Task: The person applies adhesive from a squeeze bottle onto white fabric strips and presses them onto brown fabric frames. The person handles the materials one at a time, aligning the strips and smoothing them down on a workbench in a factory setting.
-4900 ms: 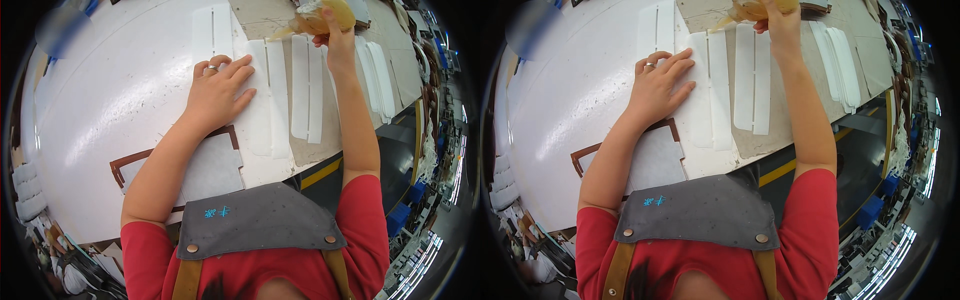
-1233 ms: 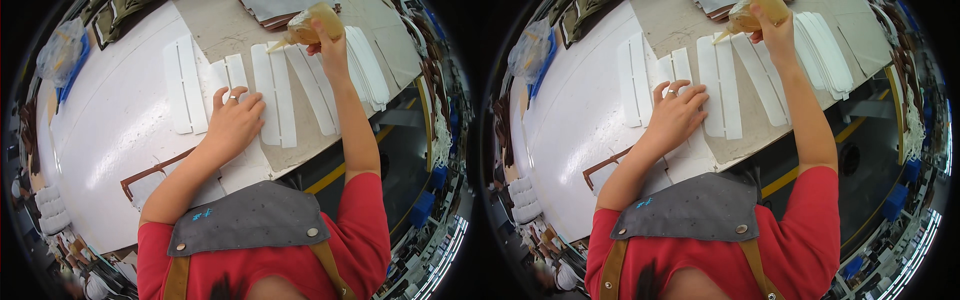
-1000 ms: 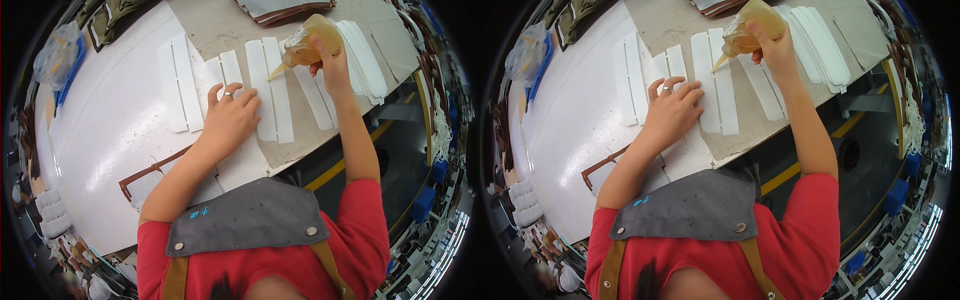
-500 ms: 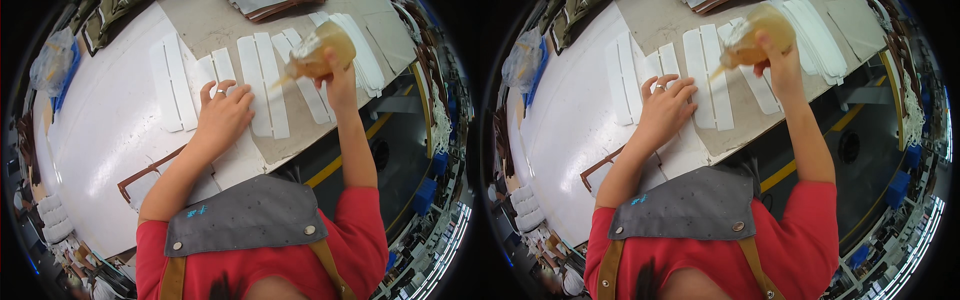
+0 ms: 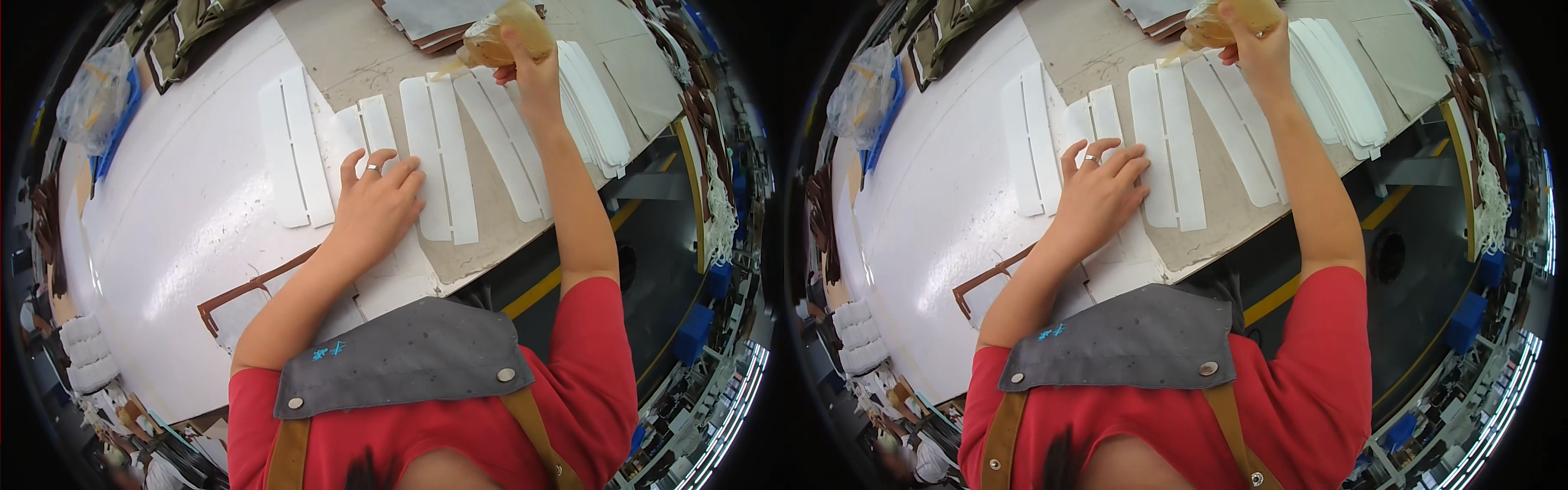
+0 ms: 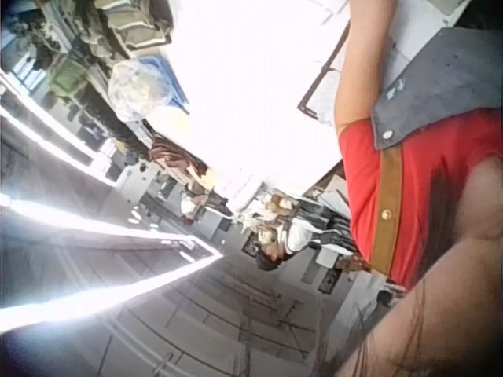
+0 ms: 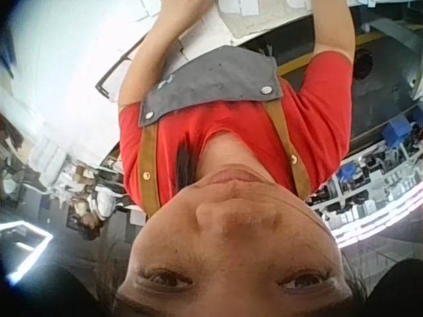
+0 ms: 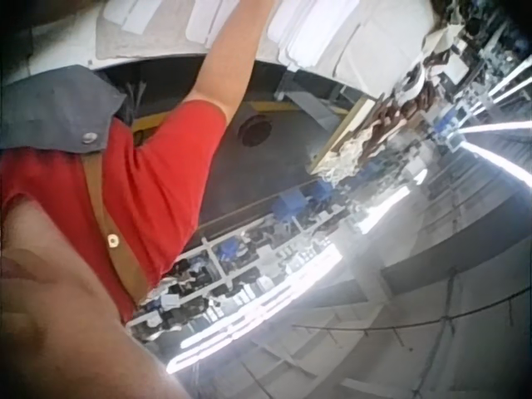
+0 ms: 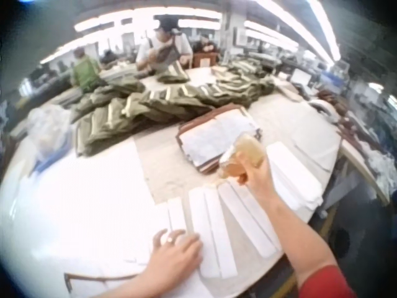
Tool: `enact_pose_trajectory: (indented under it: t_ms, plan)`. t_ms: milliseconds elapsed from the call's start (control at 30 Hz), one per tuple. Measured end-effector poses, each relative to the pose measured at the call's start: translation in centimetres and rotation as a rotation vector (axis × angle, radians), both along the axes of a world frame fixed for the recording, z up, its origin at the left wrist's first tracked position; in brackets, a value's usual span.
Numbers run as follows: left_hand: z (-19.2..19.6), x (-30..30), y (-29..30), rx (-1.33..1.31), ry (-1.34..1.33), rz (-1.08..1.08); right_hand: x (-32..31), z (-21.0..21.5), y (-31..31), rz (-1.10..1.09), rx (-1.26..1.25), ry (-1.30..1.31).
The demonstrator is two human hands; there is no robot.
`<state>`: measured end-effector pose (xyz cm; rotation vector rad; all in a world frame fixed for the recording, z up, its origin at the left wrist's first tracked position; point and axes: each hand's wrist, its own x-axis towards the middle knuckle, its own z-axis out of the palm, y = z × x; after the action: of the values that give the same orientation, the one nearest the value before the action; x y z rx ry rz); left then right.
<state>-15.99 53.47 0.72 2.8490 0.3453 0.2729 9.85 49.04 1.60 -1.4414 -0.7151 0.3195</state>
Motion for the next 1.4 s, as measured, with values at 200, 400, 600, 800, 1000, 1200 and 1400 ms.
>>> enact_pose_trajectory:
  t_ms: [200,400,600,800,1000,1200,1400]
  plan:
    - [-0.2,0.0,0.0,0.025,-0.001,-0.005,-1.8,0.2,-3.7,0.131,-0.078,0.111]
    - [-0.1,0.1,0.0,0.043,-0.001,-0.009,-5.1,0.2,-8.9,0.218,-0.157,0.151]
    - [-0.1,0.1,0.0,0.066,0.009,-0.013,-7.7,1.2,-11.8,0.397,-0.017,-0.112]
    - [0.0,0.1,0.0,0.036,0.004,-0.003,-7.9,3.1,-12.8,0.495,-0.098,-0.381]
    - [0.2,0.2,-0.1,0.039,0.014,-0.017,-4.6,3.2,-11.1,0.29,0.196,-0.22]
    - [0.1,0.2,0.0,0.009,0.011,-0.008,-0.2,1.5,-3.2,0.126,0.066,-0.264]
    - [-0.1,0.2,0.0,0.005,0.007,0.001,-0.3,-0.3,-0.5,0.08,0.046,-0.248]
